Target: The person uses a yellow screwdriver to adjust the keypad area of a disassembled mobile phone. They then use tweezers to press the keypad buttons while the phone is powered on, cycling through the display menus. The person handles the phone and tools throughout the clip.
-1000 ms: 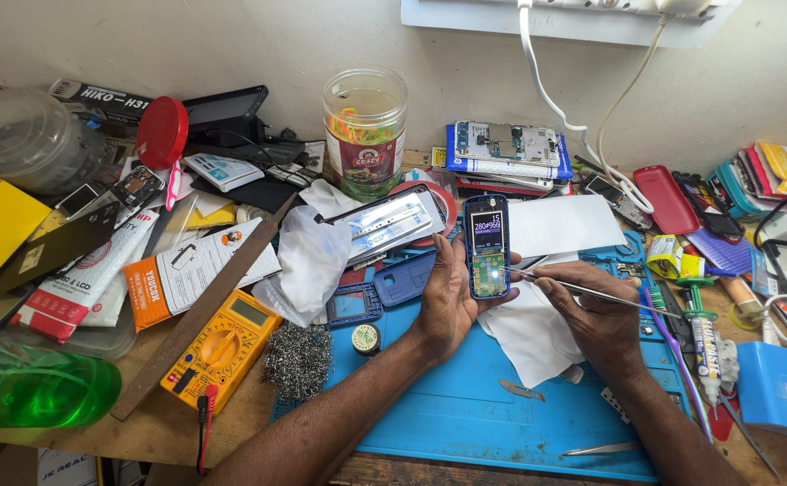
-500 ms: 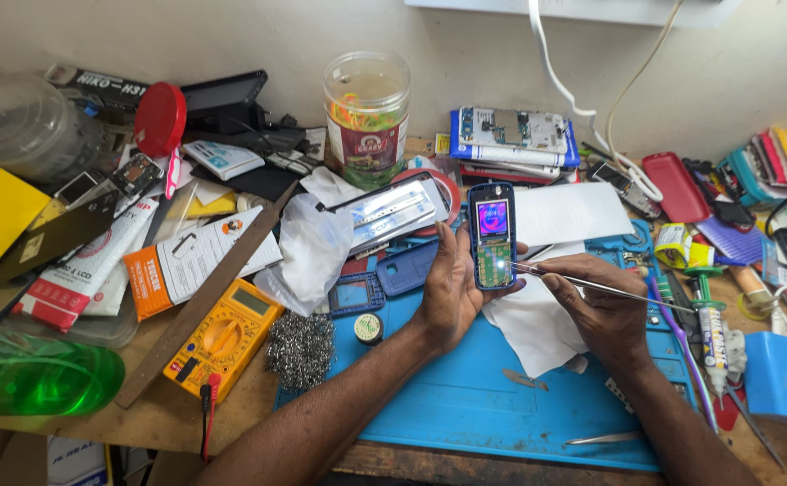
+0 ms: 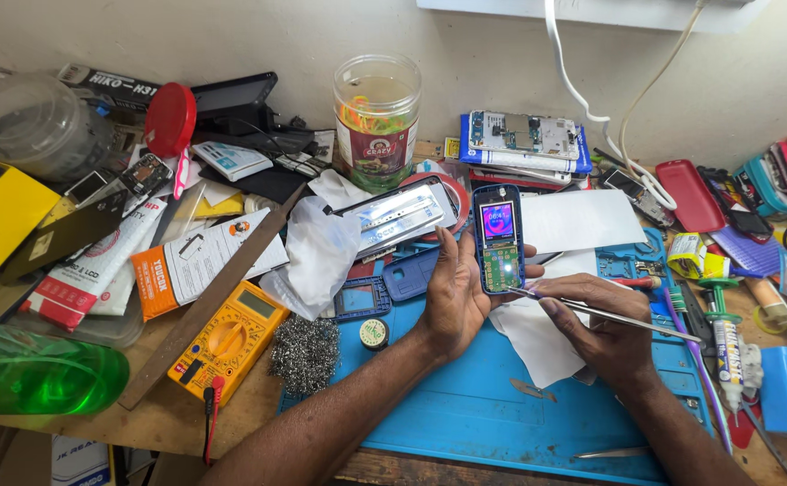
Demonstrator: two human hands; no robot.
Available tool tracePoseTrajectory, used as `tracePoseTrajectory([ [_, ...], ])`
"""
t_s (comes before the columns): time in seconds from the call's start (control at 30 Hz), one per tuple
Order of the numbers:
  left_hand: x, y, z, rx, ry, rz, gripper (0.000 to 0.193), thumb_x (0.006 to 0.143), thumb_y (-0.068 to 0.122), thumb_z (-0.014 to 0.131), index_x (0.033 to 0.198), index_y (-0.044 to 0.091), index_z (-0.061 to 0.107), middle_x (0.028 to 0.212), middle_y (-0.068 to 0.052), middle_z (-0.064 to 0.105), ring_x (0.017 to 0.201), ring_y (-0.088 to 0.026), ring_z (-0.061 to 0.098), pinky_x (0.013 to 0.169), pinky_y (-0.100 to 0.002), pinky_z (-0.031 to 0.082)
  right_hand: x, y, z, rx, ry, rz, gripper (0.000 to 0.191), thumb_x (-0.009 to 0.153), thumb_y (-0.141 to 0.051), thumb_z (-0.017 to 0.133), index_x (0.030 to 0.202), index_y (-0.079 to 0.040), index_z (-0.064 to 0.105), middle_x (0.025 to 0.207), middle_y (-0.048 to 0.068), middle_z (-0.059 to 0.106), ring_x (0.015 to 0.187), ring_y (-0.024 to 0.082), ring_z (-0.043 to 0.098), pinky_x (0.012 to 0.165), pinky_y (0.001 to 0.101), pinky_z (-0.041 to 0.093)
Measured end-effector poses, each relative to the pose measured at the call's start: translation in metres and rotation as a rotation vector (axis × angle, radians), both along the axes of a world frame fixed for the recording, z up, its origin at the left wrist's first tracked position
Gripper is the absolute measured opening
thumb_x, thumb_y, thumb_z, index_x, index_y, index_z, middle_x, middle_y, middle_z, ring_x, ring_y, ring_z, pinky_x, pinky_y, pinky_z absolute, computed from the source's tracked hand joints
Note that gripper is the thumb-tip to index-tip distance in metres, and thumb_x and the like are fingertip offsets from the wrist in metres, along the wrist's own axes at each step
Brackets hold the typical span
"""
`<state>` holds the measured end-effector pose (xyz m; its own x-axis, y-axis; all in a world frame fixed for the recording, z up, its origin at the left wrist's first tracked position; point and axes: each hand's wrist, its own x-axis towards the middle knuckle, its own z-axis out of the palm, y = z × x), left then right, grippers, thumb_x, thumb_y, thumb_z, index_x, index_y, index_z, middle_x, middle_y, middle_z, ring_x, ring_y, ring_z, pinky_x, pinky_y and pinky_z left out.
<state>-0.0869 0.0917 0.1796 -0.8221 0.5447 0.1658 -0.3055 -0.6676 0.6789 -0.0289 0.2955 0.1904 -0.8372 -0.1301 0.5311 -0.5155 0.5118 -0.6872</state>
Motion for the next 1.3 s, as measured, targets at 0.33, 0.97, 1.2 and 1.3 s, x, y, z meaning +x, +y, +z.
tracePoseTrajectory([
  [0.33,-0.0005,0.0017,-0.0016,0.008,-0.037,0.005,0.093,0.096,0.081,0.02,0.154,0.009,0.026,0.14,-0.025,0.053,0.129,-0.035,0.059,0.113,-0.056,0.049,-0.0026,0.0014,-0.0028,0.026,-0.017,-0.007,0.018,0.086,-0.002,0.076,0.104,-0.004,0.077,0.107,0.013,0.079,0.1,0.021,0.078,0.077,0.0285,0.062],
  [0.97,-0.002,0.0018,-0.0052,0.002,-0.028,-0.005,0.09,0.096,0.08,0.021,0.152,0.01,0.029,0.142,-0.024,0.052,0.131,-0.035,0.057,0.114,-0.056,0.048,-0.0026,0.0001,-0.0025,0.068,-0.008,-0.015,0.019,0.086,-0.003,0.076,0.105,-0.005,0.077,0.108,0.013,0.079,0.101,0.021,0.077,0.081,0.0301,0.063],
  [1.2,-0.0024,0.0018,-0.0056,-0.01,-0.03,-0.005,0.089,0.096,0.079,0.021,0.152,0.011,0.03,0.141,-0.024,0.052,0.131,-0.035,0.057,0.113,-0.055,0.049,-0.0048,0.0013,-0.0055,0.076,0.009,-0.002,0.02,0.087,-0.004,0.076,0.108,-0.005,0.076,0.108,0.013,0.079,0.102,0.022,0.078,0.083,0.0313,0.064],
  [1.3,-0.0029,0.002,-0.006,-0.009,-0.028,-0.003,0.089,0.096,0.079,0.022,0.152,0.01,0.03,0.141,-0.024,0.052,0.131,-0.035,0.057,0.113,-0.055,0.049,-0.0054,0.0023,-0.0072,0.095,0.002,-0.013,0.02,0.087,-0.005,0.076,0.107,-0.006,0.076,0.107,0.012,0.079,0.1,0.021,0.078,0.081,0.0316,0.064],
])
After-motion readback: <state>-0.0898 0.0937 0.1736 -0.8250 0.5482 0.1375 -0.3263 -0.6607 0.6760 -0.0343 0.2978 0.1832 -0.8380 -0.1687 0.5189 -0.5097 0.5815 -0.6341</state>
